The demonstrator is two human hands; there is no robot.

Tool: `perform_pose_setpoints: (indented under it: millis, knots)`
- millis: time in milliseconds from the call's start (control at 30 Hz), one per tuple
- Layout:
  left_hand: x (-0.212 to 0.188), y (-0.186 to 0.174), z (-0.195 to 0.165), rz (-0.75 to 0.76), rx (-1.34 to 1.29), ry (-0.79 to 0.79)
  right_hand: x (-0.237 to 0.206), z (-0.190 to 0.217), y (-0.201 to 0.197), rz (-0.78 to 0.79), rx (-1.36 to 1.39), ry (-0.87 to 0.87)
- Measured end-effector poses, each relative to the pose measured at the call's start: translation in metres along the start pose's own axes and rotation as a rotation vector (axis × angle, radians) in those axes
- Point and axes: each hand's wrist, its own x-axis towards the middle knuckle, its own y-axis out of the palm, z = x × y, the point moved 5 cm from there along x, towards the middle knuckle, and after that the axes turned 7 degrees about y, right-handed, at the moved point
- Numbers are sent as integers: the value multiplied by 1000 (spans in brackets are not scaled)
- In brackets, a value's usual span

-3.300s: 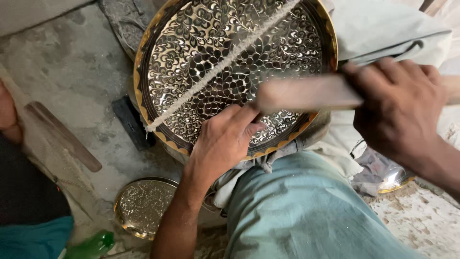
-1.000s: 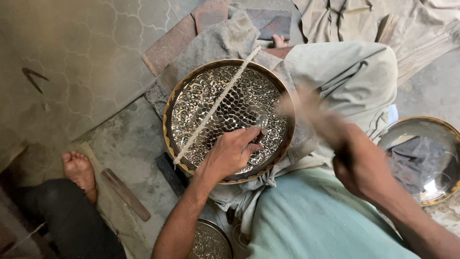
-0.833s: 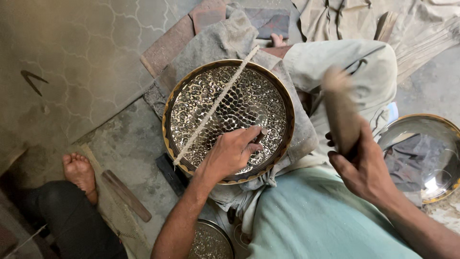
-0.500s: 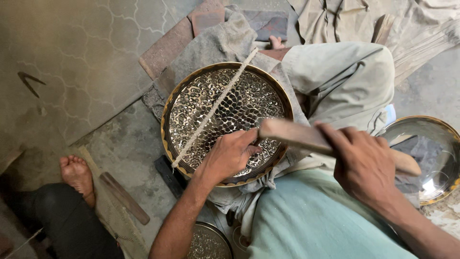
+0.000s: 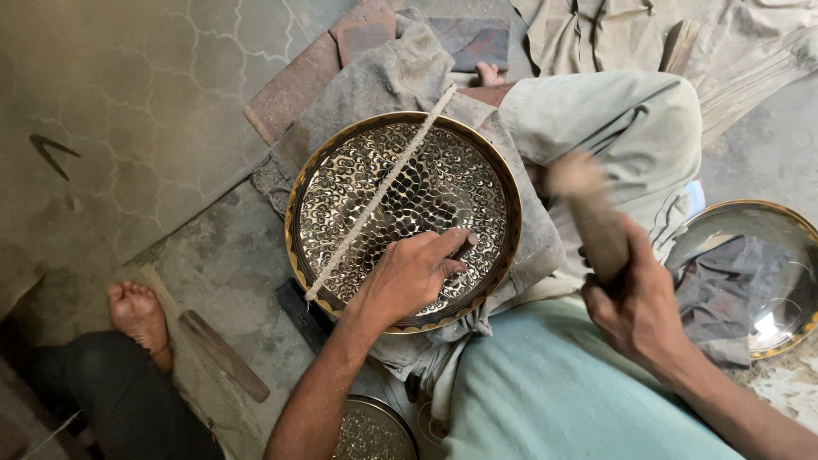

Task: The person hammers a metal tray using a wooden mallet and a small metal punch to create a textured pattern. The tray is held steady on a cloth-covered surface while the person repeatedly strikes the punch to form indentations across the surface.

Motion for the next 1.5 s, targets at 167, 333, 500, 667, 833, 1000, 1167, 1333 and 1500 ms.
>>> perform_pose_setpoints:
  millis: [167, 333, 500, 667, 833, 1000, 1167, 1333, 1500]
  knots:
    - [-2, -1, -1, -25, -15, 22, -2, -15, 9, 184, 364, 394]
    - [-2, 0, 1, -15, 6, 22, 3, 26, -12, -16, -28, -113]
    - [-4, 2, 4, 12, 20, 18, 1, 38, -10, 21, -212, -182]
    - [-3, 9, 10, 104, -24, -51, -2, 27, -1, 51, -353, -192]
    - [-5, 4, 5, 59, -13, -60, 3, 13, -3, 110, -265, -103]
    - [-8, -4, -7, -51, -33, 21, 10, 18, -11, 63, 144, 10]
    - [-20, -5, -12, -173, 55, -66, 28, 37, -25, 138, -417, -227]
    - [-63, -3, -23, -781, -176, -393, 48, 65, -54, 59, -269, -366]
    - [-70, 26, -22, -903, -149, -534, 64, 108, -43, 45, -391, -599]
